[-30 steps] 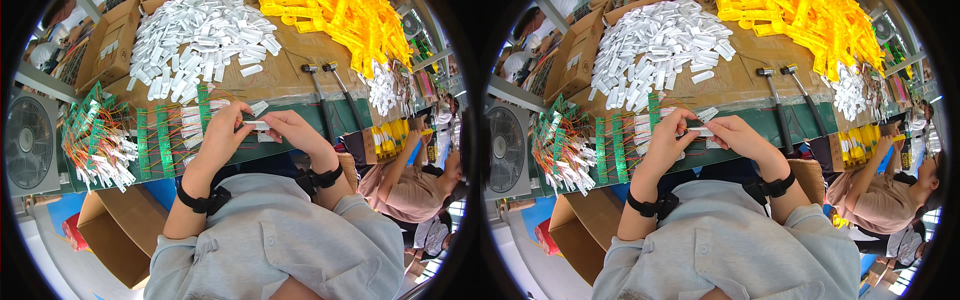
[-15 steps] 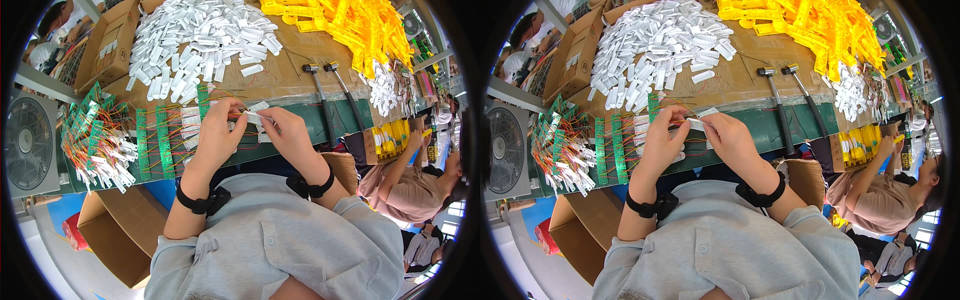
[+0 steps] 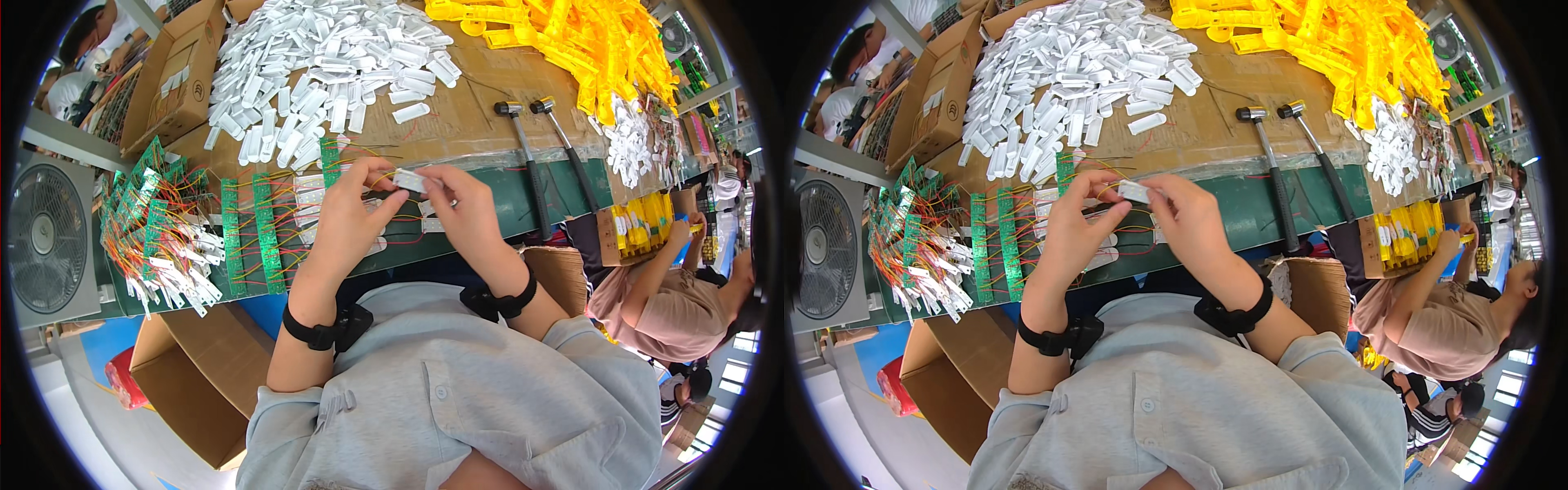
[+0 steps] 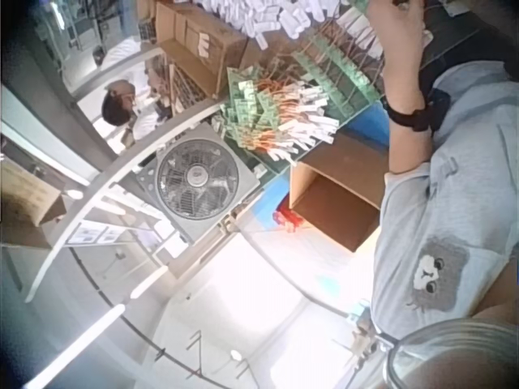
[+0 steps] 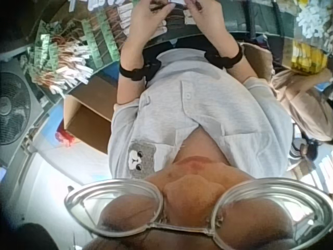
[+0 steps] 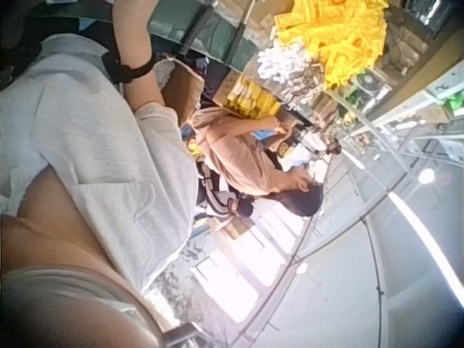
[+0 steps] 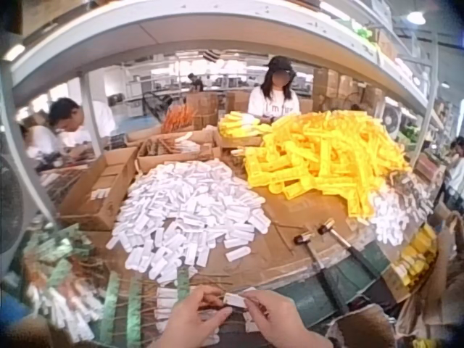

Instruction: Manually assemble and secure LED modules onto a circuit board and place them into a box.

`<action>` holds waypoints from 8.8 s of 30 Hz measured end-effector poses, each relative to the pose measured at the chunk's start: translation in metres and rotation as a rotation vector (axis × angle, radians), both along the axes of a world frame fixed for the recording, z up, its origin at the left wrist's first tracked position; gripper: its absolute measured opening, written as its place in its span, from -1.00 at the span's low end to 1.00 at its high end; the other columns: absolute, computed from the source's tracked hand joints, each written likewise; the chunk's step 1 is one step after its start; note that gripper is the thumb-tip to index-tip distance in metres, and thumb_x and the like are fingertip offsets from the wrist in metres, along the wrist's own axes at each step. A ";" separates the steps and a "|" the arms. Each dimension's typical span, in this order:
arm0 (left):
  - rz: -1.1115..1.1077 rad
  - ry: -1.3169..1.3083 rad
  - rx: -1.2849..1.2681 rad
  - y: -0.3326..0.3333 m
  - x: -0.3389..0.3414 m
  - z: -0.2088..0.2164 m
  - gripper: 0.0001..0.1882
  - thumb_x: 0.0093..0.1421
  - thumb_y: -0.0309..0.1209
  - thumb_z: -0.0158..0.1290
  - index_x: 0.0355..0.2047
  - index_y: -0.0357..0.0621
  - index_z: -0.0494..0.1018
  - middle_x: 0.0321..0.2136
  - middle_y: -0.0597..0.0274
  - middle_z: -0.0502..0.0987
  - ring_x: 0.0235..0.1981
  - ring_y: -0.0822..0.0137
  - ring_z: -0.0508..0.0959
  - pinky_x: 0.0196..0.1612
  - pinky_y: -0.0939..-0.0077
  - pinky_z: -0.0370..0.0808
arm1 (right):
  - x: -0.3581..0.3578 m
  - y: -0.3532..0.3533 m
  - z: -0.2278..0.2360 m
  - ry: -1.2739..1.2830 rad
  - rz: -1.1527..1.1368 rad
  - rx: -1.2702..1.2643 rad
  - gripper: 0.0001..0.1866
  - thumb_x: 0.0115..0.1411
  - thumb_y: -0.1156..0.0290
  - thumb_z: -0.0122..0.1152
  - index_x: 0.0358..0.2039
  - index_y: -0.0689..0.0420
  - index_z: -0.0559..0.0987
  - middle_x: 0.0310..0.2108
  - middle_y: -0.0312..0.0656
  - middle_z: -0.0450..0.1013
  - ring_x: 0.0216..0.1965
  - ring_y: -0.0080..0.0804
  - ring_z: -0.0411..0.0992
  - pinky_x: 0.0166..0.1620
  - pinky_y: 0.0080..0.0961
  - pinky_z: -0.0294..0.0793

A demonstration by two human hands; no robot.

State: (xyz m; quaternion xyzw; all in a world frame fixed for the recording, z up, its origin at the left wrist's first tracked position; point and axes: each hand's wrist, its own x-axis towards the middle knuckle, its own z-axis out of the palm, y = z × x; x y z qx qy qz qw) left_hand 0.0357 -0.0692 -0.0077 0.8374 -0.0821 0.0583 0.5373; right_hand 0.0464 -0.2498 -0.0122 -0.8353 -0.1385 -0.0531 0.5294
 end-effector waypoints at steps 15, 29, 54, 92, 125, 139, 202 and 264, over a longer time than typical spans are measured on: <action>-0.124 -0.291 0.619 -0.008 0.041 -0.002 -0.79 0.00 -0.59 0.17 -0.32 -0.19 0.47 -0.38 0.11 0.43 -0.17 0.08 0.43 -0.08 0.19 0.37 | 0.008 -0.027 0.009 -0.137 0.275 -0.284 -0.86 0.13 0.58 0.21 -0.28 0.12 0.60 -0.40 -0.15 0.45 -0.29 -0.14 0.41 -0.21 -0.28 0.43; -0.034 0.142 -0.418 -0.004 0.050 -0.010 -0.86 0.31 -0.55 -0.01 -0.13 -0.24 0.34 -0.33 0.28 0.46 -0.29 0.53 0.46 -0.22 0.61 0.39 | 0.058 -0.021 -0.009 -0.248 0.051 -0.441 -0.83 -0.02 0.51 0.34 -0.39 0.13 0.54 -0.35 -0.07 0.42 -0.22 -0.05 0.40 -0.17 -0.20 0.44; -0.035 0.159 -0.271 -0.005 0.037 0.008 -0.70 0.08 -0.52 0.29 -0.22 -0.22 0.43 -0.41 0.34 0.53 -0.35 0.55 0.48 -0.25 0.65 0.37 | 0.056 -0.044 0.023 0.314 0.344 0.263 -0.62 0.10 0.66 0.28 -0.03 0.22 0.54 -0.16 -0.24 0.52 -0.11 -0.51 0.50 -0.05 -0.52 0.52; -0.051 -0.136 0.111 0.006 0.031 0.007 -0.73 -0.03 -0.60 0.31 -0.33 -0.28 0.47 -0.50 0.16 0.58 -0.50 0.39 0.57 -0.41 0.53 0.48 | 0.025 -0.005 0.012 -0.042 0.091 -0.017 -0.80 0.09 0.57 0.22 -0.23 0.22 0.57 -0.36 -0.06 0.53 -0.38 -0.23 0.50 -0.30 -0.39 0.48; 0.186 -0.242 0.028 0.013 0.037 0.009 -0.51 0.44 -0.27 -0.24 -0.52 -0.33 0.48 -0.56 0.09 0.53 -0.48 0.26 0.52 -0.36 0.35 0.40 | 0.068 -0.004 -0.028 -0.189 0.043 -0.252 -0.77 -0.06 0.62 0.14 -0.33 0.15 0.57 -0.39 -0.05 0.48 -0.19 0.00 0.44 -0.09 -0.18 0.45; -0.026 -0.025 -0.204 0.015 0.032 0.015 -0.67 0.31 -0.35 -0.27 -0.29 -0.31 0.45 -0.46 0.25 0.40 -0.37 0.39 0.36 -0.23 0.56 0.27 | 0.171 -0.019 -0.017 -0.232 -0.078 -0.542 -0.78 -0.02 0.33 0.37 -0.35 0.11 0.59 -0.34 -0.06 0.45 -0.14 -0.02 0.42 -0.09 -0.20 0.44; 0.106 -0.184 0.155 0.027 0.036 0.003 -0.80 0.04 -0.54 0.27 -0.30 -0.23 0.55 -0.41 0.13 0.57 -0.37 0.19 0.55 -0.26 0.35 0.45 | 0.059 0.027 -0.007 0.068 -0.019 0.194 -0.86 0.19 0.47 0.24 -0.22 0.13 0.63 -0.46 -0.27 0.50 -0.55 -0.62 0.32 -0.45 -0.62 0.33; 0.998 -0.446 0.287 0.193 -0.108 -0.079 -0.90 0.18 -0.61 0.08 -0.29 -0.28 0.55 -0.61 0.24 0.54 -0.70 0.50 0.35 -0.64 0.62 0.25 | 0.195 0.027 -0.021 -0.417 0.057 -0.943 -0.75 0.07 0.19 0.34 -0.42 0.11 0.59 -0.35 -0.09 0.46 -0.22 -0.08 0.49 -0.23 -0.18 0.49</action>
